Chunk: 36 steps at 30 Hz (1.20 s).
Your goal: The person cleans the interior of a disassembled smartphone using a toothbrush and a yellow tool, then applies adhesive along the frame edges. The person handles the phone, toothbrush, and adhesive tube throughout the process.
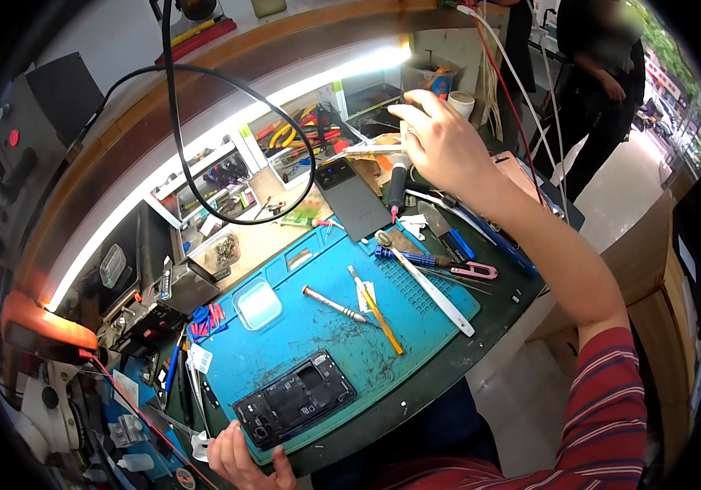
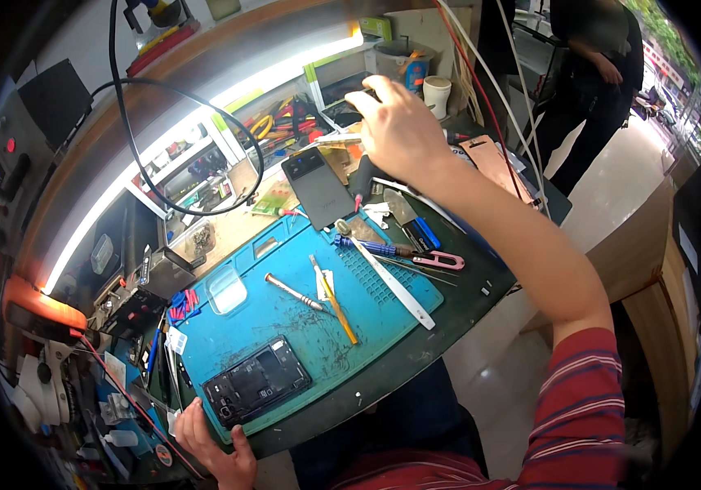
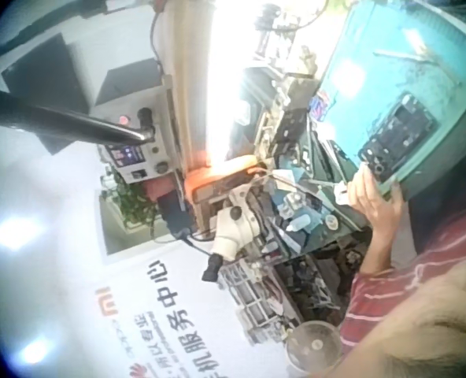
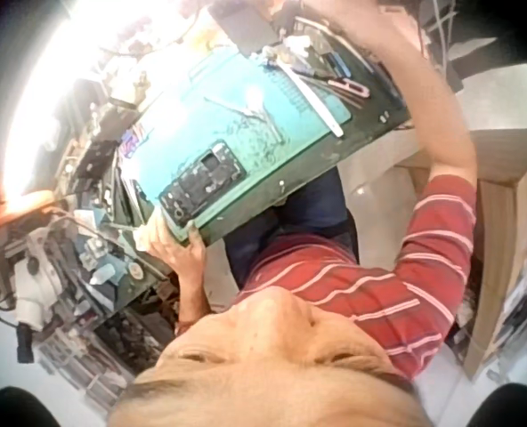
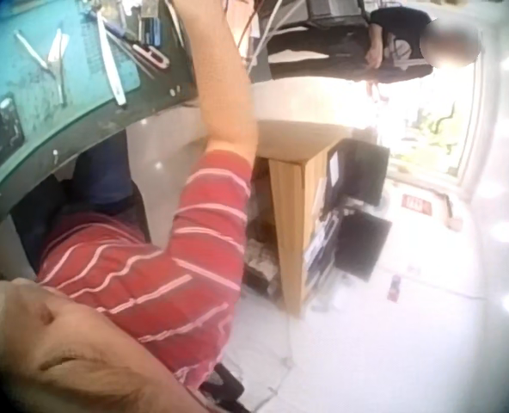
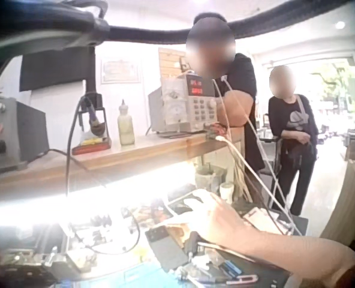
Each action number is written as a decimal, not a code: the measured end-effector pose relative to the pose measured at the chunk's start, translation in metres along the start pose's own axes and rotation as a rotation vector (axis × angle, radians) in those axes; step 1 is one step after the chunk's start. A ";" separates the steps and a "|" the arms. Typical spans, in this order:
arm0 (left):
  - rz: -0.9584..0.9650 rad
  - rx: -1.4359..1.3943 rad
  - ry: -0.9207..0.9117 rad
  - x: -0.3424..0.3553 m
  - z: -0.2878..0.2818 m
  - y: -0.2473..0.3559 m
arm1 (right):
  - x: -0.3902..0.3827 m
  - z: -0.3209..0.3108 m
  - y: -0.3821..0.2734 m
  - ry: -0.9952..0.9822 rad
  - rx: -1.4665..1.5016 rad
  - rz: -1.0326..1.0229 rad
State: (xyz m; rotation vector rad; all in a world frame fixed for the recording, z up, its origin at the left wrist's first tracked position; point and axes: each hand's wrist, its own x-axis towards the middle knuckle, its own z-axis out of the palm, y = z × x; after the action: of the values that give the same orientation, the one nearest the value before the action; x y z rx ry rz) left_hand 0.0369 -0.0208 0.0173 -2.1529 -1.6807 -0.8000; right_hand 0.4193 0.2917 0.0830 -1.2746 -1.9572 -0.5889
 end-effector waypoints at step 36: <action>-0.064 0.004 0.200 -0.003 0.000 -0.004 | 0.077 0.051 0.051 -0.346 -0.159 0.134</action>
State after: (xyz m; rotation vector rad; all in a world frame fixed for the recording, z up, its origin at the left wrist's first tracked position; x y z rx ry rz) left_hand 0.0330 -0.0223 0.0152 -1.9522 -1.6542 -0.9926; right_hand 0.4297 0.3931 0.1087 -1.6851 -2.1112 -0.4895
